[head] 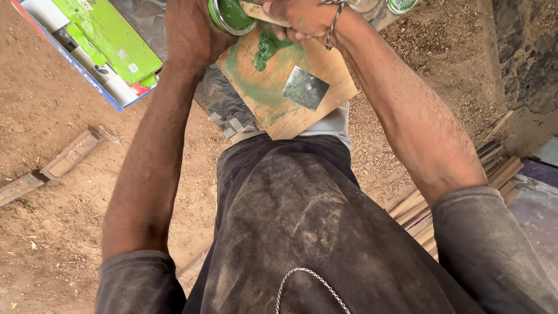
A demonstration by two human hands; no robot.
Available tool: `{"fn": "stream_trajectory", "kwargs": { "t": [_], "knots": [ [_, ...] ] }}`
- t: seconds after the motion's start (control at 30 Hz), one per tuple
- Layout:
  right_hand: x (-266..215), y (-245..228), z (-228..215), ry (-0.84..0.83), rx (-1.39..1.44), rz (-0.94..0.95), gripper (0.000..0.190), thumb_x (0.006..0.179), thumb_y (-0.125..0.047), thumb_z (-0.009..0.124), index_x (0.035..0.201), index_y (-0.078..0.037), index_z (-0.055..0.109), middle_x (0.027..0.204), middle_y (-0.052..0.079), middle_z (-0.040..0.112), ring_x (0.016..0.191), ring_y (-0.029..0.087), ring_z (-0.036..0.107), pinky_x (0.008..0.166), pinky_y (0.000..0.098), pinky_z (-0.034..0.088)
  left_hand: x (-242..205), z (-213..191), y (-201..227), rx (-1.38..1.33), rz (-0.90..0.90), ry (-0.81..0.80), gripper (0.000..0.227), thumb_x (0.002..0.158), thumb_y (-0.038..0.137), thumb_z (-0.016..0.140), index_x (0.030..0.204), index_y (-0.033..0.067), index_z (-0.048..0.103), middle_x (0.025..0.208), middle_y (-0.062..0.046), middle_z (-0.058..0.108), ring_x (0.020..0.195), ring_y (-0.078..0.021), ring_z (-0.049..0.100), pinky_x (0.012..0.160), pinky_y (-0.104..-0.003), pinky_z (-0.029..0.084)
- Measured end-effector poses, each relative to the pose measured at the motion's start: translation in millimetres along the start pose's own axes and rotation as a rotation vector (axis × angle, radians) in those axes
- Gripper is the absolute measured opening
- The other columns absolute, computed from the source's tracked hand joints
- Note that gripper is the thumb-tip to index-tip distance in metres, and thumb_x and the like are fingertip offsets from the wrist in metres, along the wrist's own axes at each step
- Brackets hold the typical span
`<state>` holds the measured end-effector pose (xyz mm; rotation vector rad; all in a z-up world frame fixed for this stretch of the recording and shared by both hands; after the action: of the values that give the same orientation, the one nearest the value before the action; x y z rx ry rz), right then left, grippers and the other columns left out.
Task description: Mixing green wood filler in a small tin and applying it to a wooden board using a spatula.
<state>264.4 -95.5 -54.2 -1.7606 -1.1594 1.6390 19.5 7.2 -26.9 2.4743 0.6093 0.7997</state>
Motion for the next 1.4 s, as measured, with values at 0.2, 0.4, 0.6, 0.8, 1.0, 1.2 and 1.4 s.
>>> {"fn": "stream_trajectory", "kwargs": {
  "t": [0.2, 0.4, 0.6, 0.8, 1.0, 1.2, 1.4],
  "knots": [
    [-37, -44, 21, 0.017, 0.171, -0.007, 0.027, 0.109, -0.032, 0.051, 0.112, -0.007, 0.06, 0.075, 0.002, 0.062, 0.044, 0.0, 0.05, 0.032, 0.016, 0.036, 0, 6, -4, 0.008, -0.103, -0.095, 0.054, 0.075, 0.032, 0.103, 0.109, 0.0054, 0.07, 0.098, -0.013, 0.072, 0.089, -0.0314, 0.07, 0.077, -0.045, 0.054],
    [-46, -38, 51, 0.0, 0.63, 0.055, 0.032, 0.108, -0.023, 0.054, 0.131, -0.001, 0.059, 0.077, 0.005, 0.061, 0.043, 0.001, 0.041, 0.034, 0.0174, 0.033, -1, 7, -9, 0.063, -0.078, -0.075, 0.061, 0.068, 0.032, 0.104, 0.11, 0.0042, 0.07, 0.098, -0.013, 0.072, 0.088, -0.0291, 0.07, 0.077, -0.043, 0.056],
    [-62, -26, 87, -0.013, 1.135, -0.05, 0.049, 0.11, -0.017, 0.055, 0.157, -0.007, 0.046, 0.081, 0.005, 0.057, 0.048, 0.003, 0.037, 0.04, 0.0198, 0.03, 2, 2, -1, 0.029, -0.135, -0.046, 0.056, 0.067, 0.031, 0.103, 0.104, 0.0034, 0.071, 0.095, -0.014, 0.073, 0.085, -0.032, 0.071, 0.077, -0.044, 0.055],
    [-79, -30, 89, 0.103, 1.148, -0.152, 0.055, 0.109, -0.019, 0.056, 0.161, -0.008, 0.041, 0.081, 0.005, 0.058, 0.047, 0.004, 0.036, 0.041, 0.0208, 0.029, 9, 1, -1, 0.03, -0.265, -0.077, 0.053, 0.067, 0.034, 0.101, 0.097, 0.0015, 0.071, 0.088, -0.016, 0.073, 0.079, -0.0333, 0.071, 0.073, -0.043, 0.057],
    [-99, -8, 92, 0.184, 1.08, -0.23, 0.055, 0.109, -0.02, 0.058, 0.159, -0.005, 0.043, 0.079, 0.01, 0.061, 0.045, 0.007, 0.039, 0.039, 0.0222, 0.03, 2, 3, -9, 0.023, -0.293, -0.07, 0.054, 0.067, 0.036, 0.1, 0.096, 0.0013, 0.071, 0.089, -0.017, 0.073, 0.08, -0.0333, 0.072, 0.074, -0.043, 0.058],
    [-130, 9, 56, 0.301, 0.659, -0.316, 0.046, 0.11, -0.026, 0.061, 0.15, -0.005, 0.057, 0.08, 0.009, 0.068, 0.048, 0.008, 0.048, 0.042, 0.0231, 0.036, 0, 0, -13, -0.025, -0.363, -0.062, 0.055, 0.069, 0.036, 0.101, 0.1, 0.0012, 0.071, 0.093, -0.018, 0.074, 0.084, -0.035, 0.073, 0.074, -0.043, 0.058],
    [-126, 29, 25, 0.236, -0.101, -0.179, 0.031, 0.105, -0.029, 0.063, 0.132, -0.016, 0.072, 0.075, 0.001, 0.072, 0.052, 0.005, 0.056, 0.046, 0.0216, 0.043, -1, 4, -25, -0.045, -0.285, -0.08, 0.06, 0.069, 0.035, 0.101, 0.108, 0.0012, 0.071, 0.097, -0.018, 0.075, 0.086, -0.0322, 0.075, 0.076, -0.041, 0.06]
  ]
}}
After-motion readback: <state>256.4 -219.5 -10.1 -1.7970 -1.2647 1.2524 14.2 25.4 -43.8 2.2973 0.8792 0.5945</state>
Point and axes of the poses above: each hand's wrist, its own x-axis towards the middle knuckle, its own z-axis out of the palm, y = z × x, the point moved 2 cm from there along x, towards the middle knuckle
